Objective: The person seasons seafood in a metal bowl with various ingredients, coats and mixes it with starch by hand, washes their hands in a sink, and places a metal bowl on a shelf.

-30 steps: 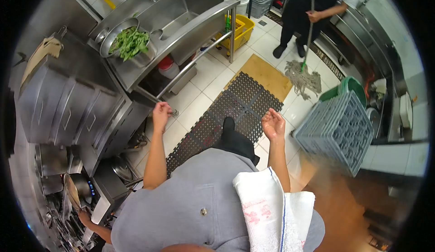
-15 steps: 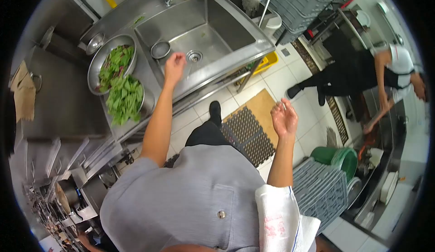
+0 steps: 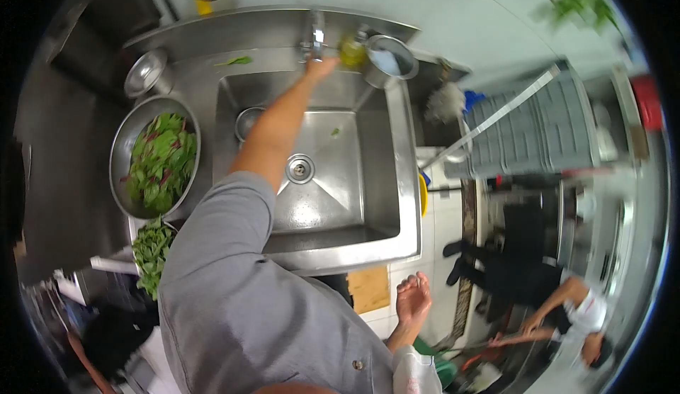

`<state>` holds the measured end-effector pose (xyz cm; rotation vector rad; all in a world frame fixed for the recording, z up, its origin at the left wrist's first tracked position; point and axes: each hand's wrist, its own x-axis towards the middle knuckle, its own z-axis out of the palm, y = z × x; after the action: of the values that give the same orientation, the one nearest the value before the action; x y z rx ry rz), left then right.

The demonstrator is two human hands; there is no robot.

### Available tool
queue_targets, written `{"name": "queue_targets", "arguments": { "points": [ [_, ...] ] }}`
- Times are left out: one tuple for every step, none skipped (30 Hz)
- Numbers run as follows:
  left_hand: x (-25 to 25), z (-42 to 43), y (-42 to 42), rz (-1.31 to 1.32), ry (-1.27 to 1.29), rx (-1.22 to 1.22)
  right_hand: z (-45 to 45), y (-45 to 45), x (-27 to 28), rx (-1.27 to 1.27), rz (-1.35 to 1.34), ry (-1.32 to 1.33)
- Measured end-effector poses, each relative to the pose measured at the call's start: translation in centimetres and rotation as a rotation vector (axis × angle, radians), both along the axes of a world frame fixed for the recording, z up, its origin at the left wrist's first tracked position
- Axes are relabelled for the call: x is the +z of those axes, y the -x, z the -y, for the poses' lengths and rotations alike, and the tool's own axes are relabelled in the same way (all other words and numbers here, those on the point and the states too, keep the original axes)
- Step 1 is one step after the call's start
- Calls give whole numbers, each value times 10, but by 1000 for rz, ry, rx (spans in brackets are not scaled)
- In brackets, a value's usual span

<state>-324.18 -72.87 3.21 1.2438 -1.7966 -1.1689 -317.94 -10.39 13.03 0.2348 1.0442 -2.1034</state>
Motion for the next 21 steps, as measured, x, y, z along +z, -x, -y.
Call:
{"name": "queue_targets", "arguments": {
  "points": [
    [3,-4,-4,-8,50,15,22,16,1,62,11,-6],
    [7,-10,-17,16,136,-37,43,30,6,108,-26,-4],
    [11,-16,-32,76,225,-128,63,41,9,152,-57,-4],
    [11,-21,-45,183,311,-232,89,59,10,237,-62,3],
    [-6,-16,-52,353,541,-333,116,74,12,304,-58,6],
    [-19,-14,-63,482,739,-408,144,89,12,372,-62,17],
    [-20,-15,-74,618,938,-481,172,105,9,484,-143,7],
    [-11,-19,-79,633,787,-520,206,119,7,600,-231,15],
    [0,-23,-79,644,638,-548,243,125,10,669,-268,-10],
    [-10,-20,-73,589,343,-525,279,124,13,742,-299,-27],
    [8,-29,-85,565,295,-564,314,126,9,842,-405,-57],
    [-8,-30,-91,456,241,-555,348,122,4,922,-467,-52],
    [-25,-37,-100,197,146,-381,381,115,-3,992,-490,-62],
    [-16,-63,-118,111,144,-107,412,108,-10,1049,-523,-73],
    [-11,-76,-134,162,129,20,440,99,-19,1101,-527,-23],
    [-6,-93,-151,176,48,119,467,91,-30,1185,-481,-56],
    [-5,-105,-168,154,-19,162,488,83,-42,1264,-439,-100],
    [-5,-118,-185,161,-6,204,504,78,-56,1300,-445,-73],
    [-11,-128,-199,151,-19,222,519,74,-72,1268,-406,-74],
    [-12,-135,-212,140,-30,234,534,70,-87,1230,-366,-76],
    [-2,-143,-226,148,-20,257,545,65,-101,1032,-330,-102]
  ]
}}
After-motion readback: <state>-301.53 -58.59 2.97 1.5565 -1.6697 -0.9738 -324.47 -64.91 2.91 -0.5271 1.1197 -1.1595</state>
